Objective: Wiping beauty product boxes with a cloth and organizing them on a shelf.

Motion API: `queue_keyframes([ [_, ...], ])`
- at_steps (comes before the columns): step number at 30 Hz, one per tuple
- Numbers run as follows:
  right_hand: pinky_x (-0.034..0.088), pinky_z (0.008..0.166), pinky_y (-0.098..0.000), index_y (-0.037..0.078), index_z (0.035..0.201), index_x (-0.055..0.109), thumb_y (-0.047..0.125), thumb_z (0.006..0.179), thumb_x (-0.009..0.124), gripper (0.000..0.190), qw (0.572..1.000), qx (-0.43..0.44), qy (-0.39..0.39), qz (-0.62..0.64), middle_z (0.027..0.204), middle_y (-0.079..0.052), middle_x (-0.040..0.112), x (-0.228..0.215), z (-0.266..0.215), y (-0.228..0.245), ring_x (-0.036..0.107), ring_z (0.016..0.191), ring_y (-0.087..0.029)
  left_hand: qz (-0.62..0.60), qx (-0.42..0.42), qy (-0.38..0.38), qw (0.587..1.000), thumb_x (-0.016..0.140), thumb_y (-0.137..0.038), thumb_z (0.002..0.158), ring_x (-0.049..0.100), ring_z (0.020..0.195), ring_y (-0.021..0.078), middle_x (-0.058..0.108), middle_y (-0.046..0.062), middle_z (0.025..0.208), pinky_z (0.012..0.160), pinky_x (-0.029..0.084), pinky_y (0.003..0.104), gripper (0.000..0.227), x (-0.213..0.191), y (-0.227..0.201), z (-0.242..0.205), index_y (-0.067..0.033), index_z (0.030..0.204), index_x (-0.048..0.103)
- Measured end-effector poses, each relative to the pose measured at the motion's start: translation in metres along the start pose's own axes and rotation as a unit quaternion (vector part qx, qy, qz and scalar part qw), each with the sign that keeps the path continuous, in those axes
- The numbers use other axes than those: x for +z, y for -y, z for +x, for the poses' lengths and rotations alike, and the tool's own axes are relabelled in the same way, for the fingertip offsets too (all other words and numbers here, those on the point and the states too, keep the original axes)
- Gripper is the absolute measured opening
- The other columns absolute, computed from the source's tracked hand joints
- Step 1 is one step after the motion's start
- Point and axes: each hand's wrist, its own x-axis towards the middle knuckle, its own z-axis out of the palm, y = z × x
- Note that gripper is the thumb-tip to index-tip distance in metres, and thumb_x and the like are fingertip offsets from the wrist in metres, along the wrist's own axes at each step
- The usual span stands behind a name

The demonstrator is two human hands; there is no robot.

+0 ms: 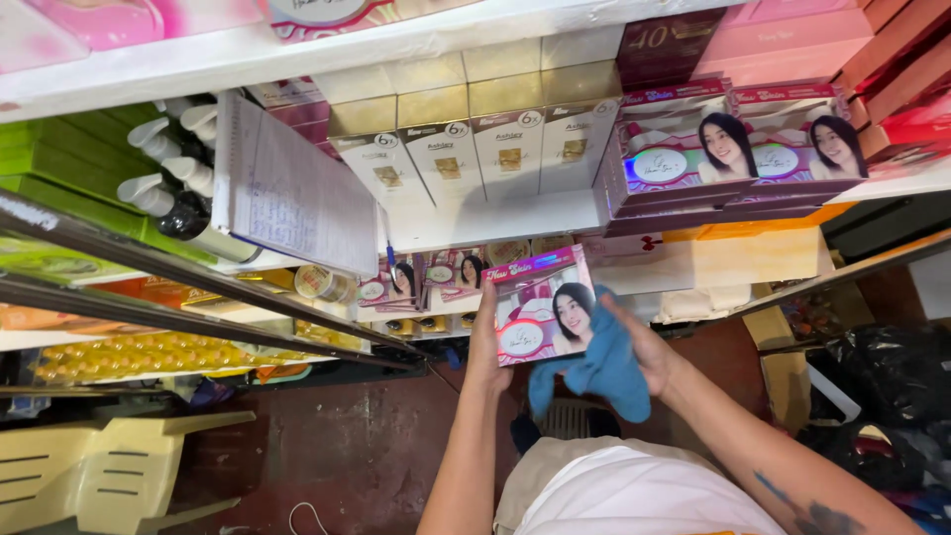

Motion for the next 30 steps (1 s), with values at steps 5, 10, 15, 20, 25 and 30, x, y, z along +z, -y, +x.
queue_keyframes([
  [5,0.055,0.096,-0.0498,-0.003,0.137,0.058,0.045,0.092,0.068,0.066,0.957,-0.06,-0.105,-0.262,0.123,-0.026,0.066,-0.033,-0.005,-0.007,0.065,0.111,-0.038,0.009,-0.071,-0.002,0.997,0.055,-0.061,0.091,0.071,0.104,0.0184,0.071,0.006,0.12,0.086,0.06,0.038,0.066,0.016,-0.024,-0.014,-0.0159,0.14,0.055],
  [10,0.034,0.118,-0.0501,-0.009,0.149,0.036,0.049,0.095,0.067,0.086,0.591,-0.36,-0.206,-0.692,0.155,-0.03,0.036,-0.003,-0.005,-0.019,0.036,0.145,-0.043,0.003,-0.063,0.04,0.997,0.054,-0.063,0.096,0.068,0.111,0.0239,0.068,0.012,0.127,0.091,0.059,0.04,0.073,0.009,0.004,0.004,-0.0081,0.146,0.053],
  [15,0.021,0.11,-0.0663,0.013,0.158,0.037,0.05,0.091,0.062,0.081,0.361,-0.295,-0.149,-0.872,0.171,-0.013,0.015,0.061,-0.015,-0.024,0.011,0.156,-0.04,0.037,-0.076,0.024,0.996,0.042,-0.067,0.098,0.062,0.127,0.0223,0.064,0.009,0.141,0.103,0.052,0.038,0.077,0.002,0.035,0.015,-0.0118,0.151,0.049],
  [20,0.025,0.114,-0.065,0.011,0.151,0.041,0.044,0.086,0.068,0.077,0.327,-0.4,-0.103,-0.85,0.166,-0.01,0.02,0.092,-0.031,-0.002,0.016,0.153,-0.036,-0.042,0.009,0.064,0.997,0.045,-0.058,0.098,0.061,0.126,0.0211,0.063,0.006,0.139,0.102,0.052,0.038,0.068,0.055,-0.028,-0.03,-0.0121,0.147,0.05],
  [25,0.034,0.108,-0.0551,0.01,0.155,0.041,0.037,0.077,0.075,0.09,0.356,-0.439,-0.152,-0.811,0.171,-0.016,0.021,0.106,-0.059,0.043,0.015,0.152,-0.04,0.004,0.158,0.041,0.987,0.053,-0.041,0.103,0.065,0.112,0.0193,0.064,0.009,0.126,0.091,0.055,0.039,0.053,0.087,-0.095,-0.062,-0.0066,0.143,0.051],
  [30,0.058,0.085,-0.0348,0.005,0.143,0.053,0.028,0.088,0.074,0.064,0.772,-0.413,-0.056,-0.48,0.112,-0.015,0.069,0.113,-0.091,0.083,0.067,0.099,-0.019,0.082,0.383,0.184,0.901,0.059,-0.041,0.111,0.064,0.115,0.0201,0.064,0.014,0.126,0.1,0.057,0.033,0.054,0.127,-0.14,-0.081,0.0005,0.143,0.043],
])
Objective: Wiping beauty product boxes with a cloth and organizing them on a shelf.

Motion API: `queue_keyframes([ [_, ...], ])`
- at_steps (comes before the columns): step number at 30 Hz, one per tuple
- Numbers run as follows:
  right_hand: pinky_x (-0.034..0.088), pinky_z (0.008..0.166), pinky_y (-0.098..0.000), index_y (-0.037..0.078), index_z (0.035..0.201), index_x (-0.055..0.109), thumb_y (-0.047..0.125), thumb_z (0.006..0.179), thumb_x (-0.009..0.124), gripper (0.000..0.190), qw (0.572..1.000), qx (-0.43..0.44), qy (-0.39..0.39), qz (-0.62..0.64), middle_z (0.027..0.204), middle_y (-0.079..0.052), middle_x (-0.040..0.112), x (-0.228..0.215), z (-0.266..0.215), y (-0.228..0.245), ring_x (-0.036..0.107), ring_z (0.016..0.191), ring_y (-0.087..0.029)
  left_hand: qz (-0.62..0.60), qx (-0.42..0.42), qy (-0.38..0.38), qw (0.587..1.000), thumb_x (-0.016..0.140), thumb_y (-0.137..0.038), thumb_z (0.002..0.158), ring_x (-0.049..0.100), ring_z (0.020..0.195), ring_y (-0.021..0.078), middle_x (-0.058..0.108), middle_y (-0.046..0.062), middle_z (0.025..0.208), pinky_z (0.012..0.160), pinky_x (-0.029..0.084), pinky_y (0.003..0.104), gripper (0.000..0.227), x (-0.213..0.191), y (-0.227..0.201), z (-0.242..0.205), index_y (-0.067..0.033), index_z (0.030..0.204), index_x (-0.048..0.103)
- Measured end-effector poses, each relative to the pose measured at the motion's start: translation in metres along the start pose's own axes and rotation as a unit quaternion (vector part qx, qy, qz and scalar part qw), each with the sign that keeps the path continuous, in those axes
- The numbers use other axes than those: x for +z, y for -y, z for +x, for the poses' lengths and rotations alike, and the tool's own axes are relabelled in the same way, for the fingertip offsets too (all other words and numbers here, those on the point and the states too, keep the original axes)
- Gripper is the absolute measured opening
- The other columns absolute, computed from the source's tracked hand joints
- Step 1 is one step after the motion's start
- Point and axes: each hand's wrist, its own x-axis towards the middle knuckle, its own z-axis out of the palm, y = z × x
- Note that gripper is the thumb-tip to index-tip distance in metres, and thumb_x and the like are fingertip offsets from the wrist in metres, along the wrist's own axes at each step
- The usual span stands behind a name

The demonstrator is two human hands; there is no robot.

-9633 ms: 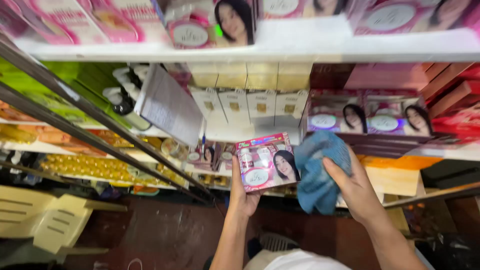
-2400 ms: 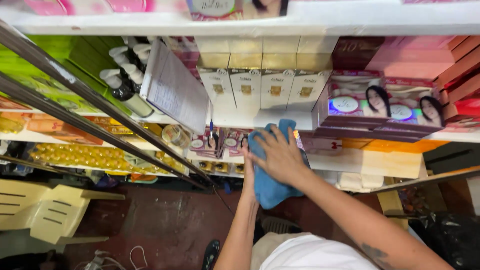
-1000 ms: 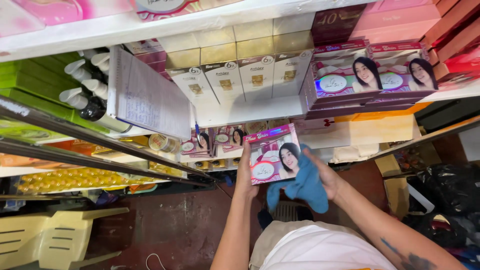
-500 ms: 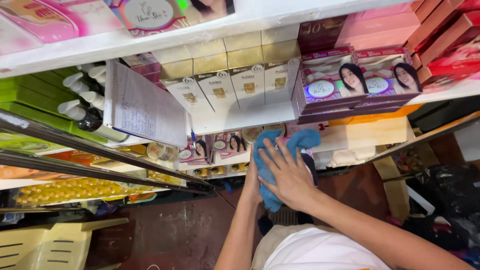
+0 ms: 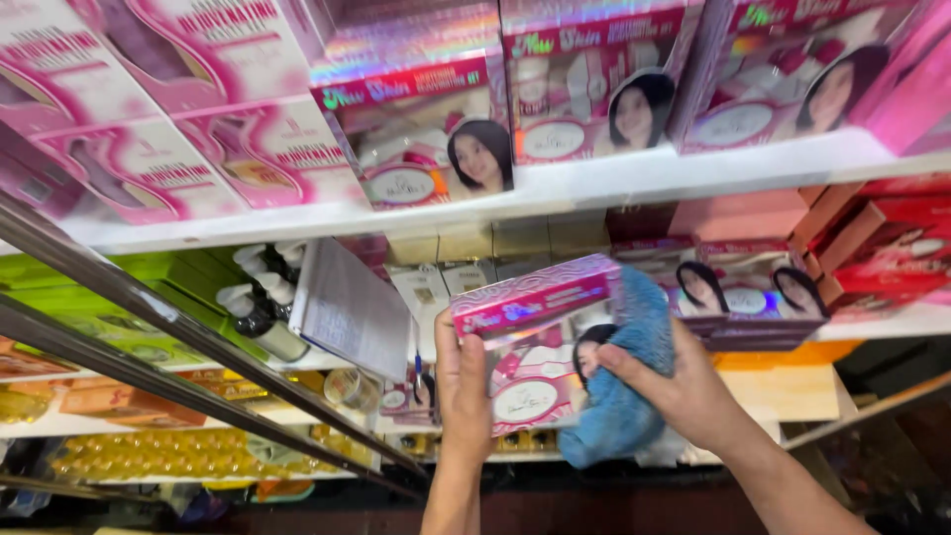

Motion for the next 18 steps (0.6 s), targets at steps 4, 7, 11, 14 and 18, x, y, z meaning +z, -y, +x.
queue_keyframes([
  [4,0.058,0.076,-0.0276,0.003,0.134,0.055,0.02,0.087,0.075,0.054,0.99,-0.119,-0.078,0.017,0.102,-0.001,0.07,-0.014,0.007,0.035,0.069,0.086,-0.011,0.148,0.07,-0.002,0.987,0.07,-0.04,0.1,0.063,0.115,0.0201,0.062,0.013,0.13,0.094,0.059,0.036,0.068,0.058,-0.039,0.034,-0.0013,0.147,0.04],
  [7,0.054,0.079,-0.0267,0.002,0.138,0.054,0.014,0.093,0.075,0.051,0.964,-0.203,-0.168,0.025,0.105,-0.003,0.065,-0.018,0.021,0.055,0.062,0.09,-0.011,0.23,0.143,0.006,0.962,0.074,-0.042,0.095,0.06,0.13,0.0311,0.053,0.018,0.147,0.109,0.052,0.045,0.09,0.092,-0.059,0.061,-0.0045,0.159,0.023],
  [11,0.05,0.101,-0.0267,0.002,0.147,0.046,0.014,0.102,0.069,0.052,0.916,-0.329,-0.229,0.02,0.129,-0.002,0.062,-0.017,0.046,0.089,0.06,0.114,-0.01,0.554,0.401,-0.041,0.728,0.072,-0.059,0.094,0.002,0.164,0.0448,0.013,0.024,0.172,0.13,0.003,0.068,0.108,0.102,-0.033,0.102,-0.0158,0.168,0.007],
  [14,0.048,0.107,-0.0276,0.001,0.152,0.041,0.015,0.106,0.067,0.055,0.891,-0.377,-0.252,0.011,0.139,-0.004,0.057,-0.023,0.072,0.088,0.057,0.123,-0.012,0.621,0.421,-0.059,0.658,0.069,-0.07,0.094,-0.013,0.164,0.0421,0.001,0.022,0.176,0.125,-0.01,0.076,0.109,0.105,-0.018,0.132,-0.0225,0.17,0.007],
  [18,0.049,0.1,-0.0283,0.002,0.147,0.048,0.017,0.11,0.066,0.044,0.897,-0.338,-0.282,-0.053,0.122,-0.007,0.061,-0.033,0.096,0.083,0.059,0.11,-0.017,0.667,0.442,-0.048,0.598,0.065,-0.078,0.094,-0.017,0.162,0.0368,-0.001,0.012,0.178,0.117,-0.018,0.081,0.106,0.109,-0.011,0.161,-0.0269,0.171,0.012],
])
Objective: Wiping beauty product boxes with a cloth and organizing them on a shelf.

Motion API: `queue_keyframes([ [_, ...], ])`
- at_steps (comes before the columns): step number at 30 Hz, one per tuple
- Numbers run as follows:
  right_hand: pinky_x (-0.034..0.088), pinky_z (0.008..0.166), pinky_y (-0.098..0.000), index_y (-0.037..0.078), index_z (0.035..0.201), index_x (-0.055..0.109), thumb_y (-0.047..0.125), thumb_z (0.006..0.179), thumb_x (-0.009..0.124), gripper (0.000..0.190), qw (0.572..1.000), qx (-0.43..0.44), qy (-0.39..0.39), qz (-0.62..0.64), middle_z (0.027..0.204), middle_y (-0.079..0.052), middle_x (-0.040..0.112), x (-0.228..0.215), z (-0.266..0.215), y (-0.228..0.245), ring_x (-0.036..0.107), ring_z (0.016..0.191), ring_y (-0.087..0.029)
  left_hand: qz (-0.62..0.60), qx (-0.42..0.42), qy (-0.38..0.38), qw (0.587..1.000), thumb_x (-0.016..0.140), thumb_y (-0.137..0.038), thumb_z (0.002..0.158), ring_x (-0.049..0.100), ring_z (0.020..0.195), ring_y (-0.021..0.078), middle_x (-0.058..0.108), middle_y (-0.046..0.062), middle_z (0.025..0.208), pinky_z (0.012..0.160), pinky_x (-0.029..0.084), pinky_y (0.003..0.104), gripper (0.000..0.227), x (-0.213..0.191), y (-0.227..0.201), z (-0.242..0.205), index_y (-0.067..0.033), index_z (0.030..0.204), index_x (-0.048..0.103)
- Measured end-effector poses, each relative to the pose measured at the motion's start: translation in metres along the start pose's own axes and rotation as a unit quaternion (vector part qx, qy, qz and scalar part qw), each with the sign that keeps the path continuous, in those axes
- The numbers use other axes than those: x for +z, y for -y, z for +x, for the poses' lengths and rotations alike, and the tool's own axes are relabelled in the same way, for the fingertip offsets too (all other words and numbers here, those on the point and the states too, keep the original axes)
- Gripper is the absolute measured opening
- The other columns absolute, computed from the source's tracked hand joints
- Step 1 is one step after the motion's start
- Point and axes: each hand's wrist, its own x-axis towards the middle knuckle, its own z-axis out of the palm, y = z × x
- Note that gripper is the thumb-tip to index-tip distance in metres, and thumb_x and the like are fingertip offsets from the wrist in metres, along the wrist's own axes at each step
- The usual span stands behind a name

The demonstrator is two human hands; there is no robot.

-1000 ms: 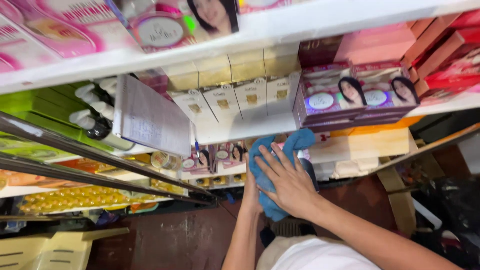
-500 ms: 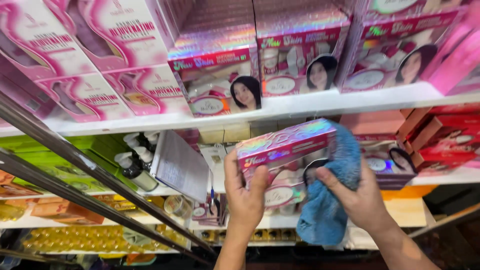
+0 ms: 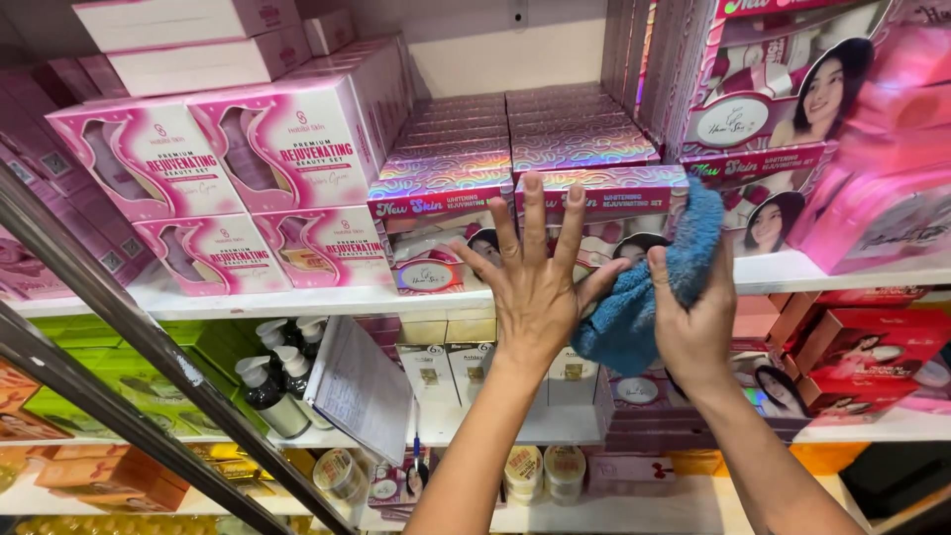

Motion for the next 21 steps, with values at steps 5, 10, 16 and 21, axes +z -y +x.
queue_keyframes([
  [5,0.048,0.104,-0.0332,-0.001,0.132,0.059,0.008,0.11,0.073,0.028,0.961,-0.158,-0.055,-0.22,0.124,-0.017,0.054,-0.023,0.003,0.016,0.058,0.116,-0.028,0.059,-0.005,0.045,0.997,0.055,-0.081,0.093,-0.014,0.162,0.0362,0.002,0.007,0.177,0.114,-0.018,0.081,0.098,0.016,0.009,0.005,-0.0324,0.169,0.015],
  [10,0.045,0.104,-0.0323,0.0,0.133,0.057,0.008,0.114,0.071,0.024,0.962,-0.156,-0.115,-0.194,0.13,-0.014,0.05,-0.038,-0.007,0.035,0.055,0.114,-0.025,0.116,0.012,0.028,0.993,0.048,-0.083,0.098,-0.016,0.163,0.0351,-0.002,0.007,0.178,0.115,-0.018,0.079,0.096,0.027,0.014,0.003,-0.0336,0.172,0.011],
  [16,0.033,0.117,-0.0541,0.005,0.142,0.062,0.025,0.094,0.083,0.056,0.913,-0.184,-0.005,-0.365,0.147,-0.021,0.047,-0.012,-0.014,-0.005,0.037,0.137,-0.04,0.093,0.015,0.048,0.994,0.045,-0.089,0.095,-0.016,0.162,0.0329,-0.007,0.006,0.177,0.115,-0.018,0.079,0.102,0.018,0.015,0.008,-0.0329,0.171,0.005],
  [21,0.03,0.115,-0.053,0.012,0.139,0.064,0.028,0.085,0.082,0.059,0.893,-0.211,0.057,-0.393,0.146,-0.021,0.043,-0.008,-0.025,-0.01,0.036,0.133,-0.043,0.098,0.029,0.013,0.995,0.048,-0.087,0.095,-0.021,0.162,0.0344,-0.011,0.008,0.178,0.118,-0.016,0.079,0.103,0.032,0.022,-0.012,-0.0333,0.172,0.008],
])
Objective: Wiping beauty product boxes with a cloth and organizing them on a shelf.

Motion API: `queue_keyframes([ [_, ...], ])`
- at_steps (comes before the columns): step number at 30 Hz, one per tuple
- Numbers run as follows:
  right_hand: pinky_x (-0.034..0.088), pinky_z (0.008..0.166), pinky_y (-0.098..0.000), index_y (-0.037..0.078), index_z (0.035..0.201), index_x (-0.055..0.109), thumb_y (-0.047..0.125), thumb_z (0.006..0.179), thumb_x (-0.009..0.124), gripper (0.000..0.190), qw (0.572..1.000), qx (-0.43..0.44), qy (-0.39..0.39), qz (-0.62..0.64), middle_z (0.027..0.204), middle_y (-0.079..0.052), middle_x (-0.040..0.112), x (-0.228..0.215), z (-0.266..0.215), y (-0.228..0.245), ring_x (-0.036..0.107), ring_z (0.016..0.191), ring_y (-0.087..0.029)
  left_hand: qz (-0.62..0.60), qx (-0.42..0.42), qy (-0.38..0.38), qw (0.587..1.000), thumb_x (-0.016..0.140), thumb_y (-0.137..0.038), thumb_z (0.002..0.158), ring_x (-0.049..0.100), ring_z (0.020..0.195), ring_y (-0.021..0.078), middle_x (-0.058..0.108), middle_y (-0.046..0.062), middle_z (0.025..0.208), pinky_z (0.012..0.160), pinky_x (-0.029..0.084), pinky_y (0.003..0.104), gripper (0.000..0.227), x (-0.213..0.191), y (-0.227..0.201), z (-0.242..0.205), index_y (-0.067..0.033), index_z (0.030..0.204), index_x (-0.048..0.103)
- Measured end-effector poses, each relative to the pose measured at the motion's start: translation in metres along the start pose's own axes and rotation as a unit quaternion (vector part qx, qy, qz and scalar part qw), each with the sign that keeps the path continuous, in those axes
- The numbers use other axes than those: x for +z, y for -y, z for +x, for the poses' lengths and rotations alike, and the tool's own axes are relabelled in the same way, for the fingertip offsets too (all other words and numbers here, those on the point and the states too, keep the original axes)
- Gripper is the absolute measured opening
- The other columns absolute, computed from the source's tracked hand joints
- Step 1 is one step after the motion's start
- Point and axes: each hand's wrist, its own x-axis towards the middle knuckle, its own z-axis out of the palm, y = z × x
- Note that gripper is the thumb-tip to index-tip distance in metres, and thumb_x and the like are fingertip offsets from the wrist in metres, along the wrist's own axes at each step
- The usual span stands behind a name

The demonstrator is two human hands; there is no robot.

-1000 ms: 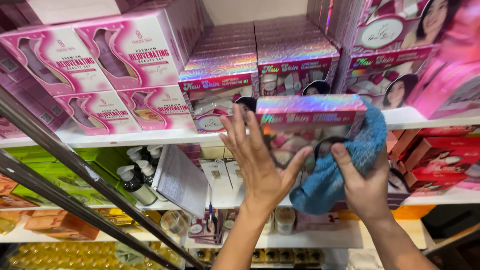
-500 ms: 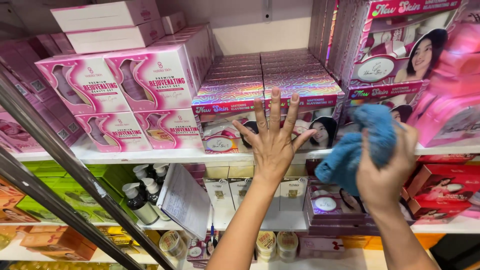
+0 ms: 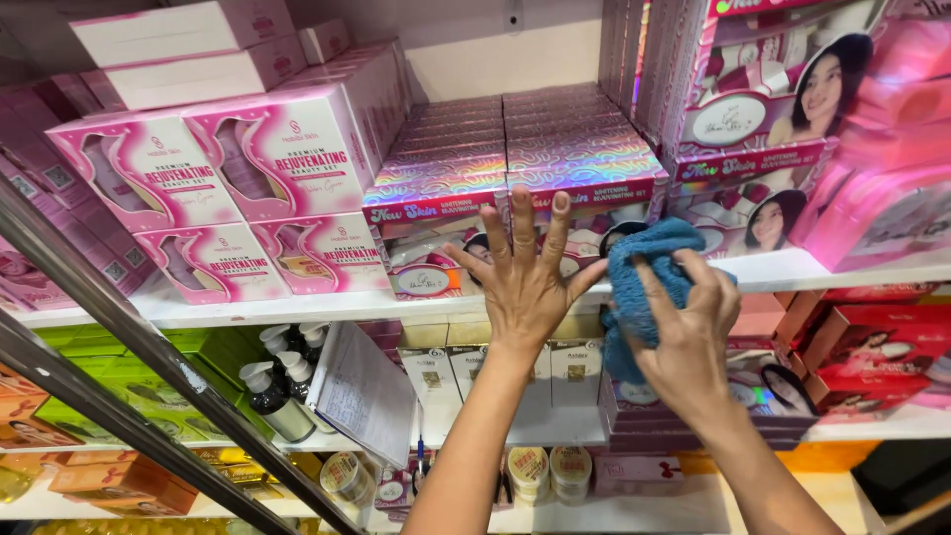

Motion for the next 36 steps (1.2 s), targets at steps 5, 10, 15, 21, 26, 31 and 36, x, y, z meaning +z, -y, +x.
queue_keyframes([
  [5,0.032,0.12,-0.0461,0.009,0.144,0.06,0.029,0.101,0.077,0.05,0.991,0.088,-0.034,0.097,0.149,-0.017,0.04,-0.031,-0.035,-0.044,0.04,0.141,-0.036,-0.016,-0.017,0.0,1.0,0.053,-0.086,0.094,-0.021,0.162,0.0341,-0.012,0.008,0.177,0.118,-0.017,0.08,0.103,-0.001,-0.004,-0.024,-0.0314,0.171,0.011],
  [10,0.037,0.12,-0.0426,0.003,0.133,0.057,0.027,0.113,0.071,0.034,0.983,0.157,-0.05,0.087,0.145,-0.022,0.043,-0.049,-0.095,-0.1,0.044,0.137,-0.032,-0.132,-0.075,-0.003,0.988,0.059,-0.077,0.094,-0.015,0.162,0.0362,-0.006,0.014,0.176,0.121,-0.016,0.075,0.1,0.005,-0.041,-0.112,-0.0273,0.168,0.015],
  [15,0.05,0.077,-0.0509,0.004,0.138,0.064,0.035,0.105,0.063,0.045,0.761,0.535,0.114,0.349,0.104,-0.025,0.065,-0.036,-0.161,-0.138,0.061,0.084,-0.033,-0.349,-0.185,0.063,0.917,0.058,-0.049,0.108,0.006,0.164,0.0464,0.01,0.028,0.173,0.13,0.002,0.071,0.073,-0.005,-0.11,-0.201,-0.0113,0.163,0.026],
  [21,0.043,0.098,-0.034,0.009,0.148,0.047,0.041,0.099,0.063,0.06,0.751,0.509,0.275,0.319,0.129,-0.003,0.062,-0.01,-0.195,-0.137,0.056,0.118,-0.011,-0.416,-0.537,0.206,0.704,0.038,-0.06,0.102,0.036,0.15,0.0382,0.035,0.021,0.158,0.124,0.028,0.053,0.077,0.023,-0.139,-0.218,-0.0014,0.151,0.035],
  [26,0.055,0.087,-0.0388,0.011,0.145,0.051,0.041,0.093,0.062,0.062,0.678,0.557,0.27,0.396,0.116,-0.011,0.069,-0.011,-0.176,-0.111,0.067,0.1,-0.02,-0.398,-0.583,0.35,0.616,0.03,-0.068,0.097,0.013,0.155,0.0368,0.011,0.018,0.168,0.124,0.014,0.059,0.087,0.054,-0.146,-0.222,-0.0093,0.16,0.023],
  [31,0.059,0.077,-0.042,0.012,0.142,0.05,0.038,0.091,0.062,0.058,0.617,0.585,0.217,0.479,0.108,-0.013,0.07,-0.009,-0.172,-0.111,0.071,0.09,-0.023,-0.345,-0.553,0.421,0.631,0.023,-0.069,0.093,0.001,0.16,0.0288,0.005,0.006,0.174,0.12,-0.002,0.067,0.087,0.056,-0.158,-0.22,-0.0171,0.163,0.017],
  [36,0.058,0.072,-0.039,0.003,0.131,0.06,0.035,0.099,0.062,0.046,0.58,0.599,0.179,0.523,0.1,-0.011,0.068,-0.005,-0.186,-0.124,0.068,0.085,-0.021,-0.341,-0.513,0.369,0.696,0.021,-0.066,0.099,0.009,0.159,0.0334,0.02,0.015,0.17,0.121,-0.007,0.065,0.084,0.049,-0.17,-0.225,-0.0105,0.162,0.018],
])
